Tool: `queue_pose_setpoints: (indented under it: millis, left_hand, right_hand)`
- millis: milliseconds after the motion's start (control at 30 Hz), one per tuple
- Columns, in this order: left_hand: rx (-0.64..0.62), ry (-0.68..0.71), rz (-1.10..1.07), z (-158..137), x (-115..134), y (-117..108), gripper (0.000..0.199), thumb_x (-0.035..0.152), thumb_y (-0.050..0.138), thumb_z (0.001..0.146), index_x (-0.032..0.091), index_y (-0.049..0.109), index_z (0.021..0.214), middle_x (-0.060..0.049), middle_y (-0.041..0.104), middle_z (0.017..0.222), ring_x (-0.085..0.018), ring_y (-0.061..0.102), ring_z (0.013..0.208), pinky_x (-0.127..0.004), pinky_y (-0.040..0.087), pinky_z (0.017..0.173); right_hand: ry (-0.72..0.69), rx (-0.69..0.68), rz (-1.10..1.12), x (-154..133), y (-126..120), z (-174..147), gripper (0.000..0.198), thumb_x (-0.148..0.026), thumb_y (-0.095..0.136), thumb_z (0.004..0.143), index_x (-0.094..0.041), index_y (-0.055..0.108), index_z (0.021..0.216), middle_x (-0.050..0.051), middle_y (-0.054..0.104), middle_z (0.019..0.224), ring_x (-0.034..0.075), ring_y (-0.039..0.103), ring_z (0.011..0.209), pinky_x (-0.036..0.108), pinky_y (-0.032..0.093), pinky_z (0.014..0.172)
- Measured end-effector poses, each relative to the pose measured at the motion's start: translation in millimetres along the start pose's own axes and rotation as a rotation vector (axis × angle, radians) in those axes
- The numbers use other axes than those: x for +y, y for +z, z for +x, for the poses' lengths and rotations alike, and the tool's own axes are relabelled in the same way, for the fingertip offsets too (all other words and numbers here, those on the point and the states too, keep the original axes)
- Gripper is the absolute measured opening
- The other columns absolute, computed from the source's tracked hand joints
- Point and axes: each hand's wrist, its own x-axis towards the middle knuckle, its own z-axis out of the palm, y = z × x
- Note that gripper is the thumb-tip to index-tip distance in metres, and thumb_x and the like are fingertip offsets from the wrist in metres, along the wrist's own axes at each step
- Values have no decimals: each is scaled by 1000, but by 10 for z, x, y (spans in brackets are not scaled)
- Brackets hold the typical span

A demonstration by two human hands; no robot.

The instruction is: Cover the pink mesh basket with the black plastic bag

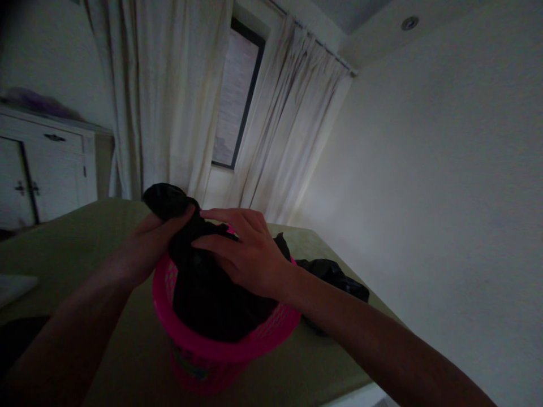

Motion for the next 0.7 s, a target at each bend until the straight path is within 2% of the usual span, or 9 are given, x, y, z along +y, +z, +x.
queue_pose_setpoints:
  millis: [67, 133, 233, 300, 400, 467, 567, 633, 700]
  left_hand:
    - [-21, -64, -87, 20, -20, -17, 58, 77, 87, 77, 23, 73, 89, -3, 75, 78, -24, 71, 75, -32, 59, 63]
    - [-12, -7, -27, 100, -81, -86, 52, 72, 88, 78, 23, 72, 84, -3, 73, 78, -22, 67, 73, -31, 56, 62]
    - [149, 112, 134, 324, -256, -293, 39, 60, 81, 83, 24, 67, 74, -2, 68, 72, -21, 61, 69, -33, 52, 64]
    - [252, 67, 225, 476, -386, -438, 36, 53, 72, 87, 25, 63, 67, -3, 64, 63, -22, 60, 63, -34, 49, 61]
    - [237, -5, 315, 596, -509, -537, 37, 49, 64, 91, 26, 59, 62, -4, 59, 55, -24, 60, 59, -37, 50, 61]
    - [209, 23, 379, 603, -540, -515, 36, 49, 62, 92, 27, 59, 63, -5, 60, 56, -26, 63, 62, -38, 52, 61]
    - [194, 121, 379, 560, -538, -438, 27, 50, 64, 90, 23, 68, 88, -9, 74, 81, -29, 72, 82, -40, 60, 72]
    - [224, 227, 366, 495, -481, -401, 54, 51, 73, 86, 17, 65, 128, -15, 78, 114, -32, 75, 107, -46, 64, 90]
    - [284, 374, 461, 376, -345, -375, 95, 51, 83, 83, 17, 43, 161, -22, 63, 152, -39, 66, 137, -55, 60, 110]
  right_hand:
    - [6, -43, 10, -25, -47, -22, 28, -16, 61, 109, -32, 80, 124, 7, 66, 157, 27, 61, 143, 51, 46, 123]
    - [33, -62, 25, -60, -114, -81, 29, -12, 61, 107, -30, 81, 118, 8, 66, 155, 28, 60, 143, 52, 46, 122]
    - [60, -135, 87, -78, -256, -239, 30, -8, 61, 105, -29, 82, 111, 8, 68, 146, 27, 61, 139, 51, 49, 120]
    - [79, -215, 166, -46, -361, -353, 29, -8, 62, 105, -28, 82, 110, 9, 69, 136, 25, 65, 132, 47, 53, 117]
    - [150, -327, 258, 53, -491, -445, 26, -9, 65, 104, -26, 84, 109, 9, 69, 129, 23, 67, 125, 47, 54, 115]
    - [180, -369, 294, 127, -548, -422, 22, -11, 69, 101, -25, 84, 107, 9, 69, 129, 24, 68, 125, 50, 53, 116]
    - [174, -346, 424, 217, -566, -278, 26, -17, 66, 101, -26, 82, 120, 10, 69, 139, 25, 68, 132, 50, 53, 116]
    - [189, -280, 500, 256, -499, -160, 31, -25, 61, 107, -25, 77, 134, 12, 70, 143, 26, 68, 135, 50, 53, 117]
    - [243, -276, 448, 281, -350, -77, 43, -44, 69, 108, -24, 71, 146, 15, 71, 147, 30, 67, 139, 54, 51, 120]
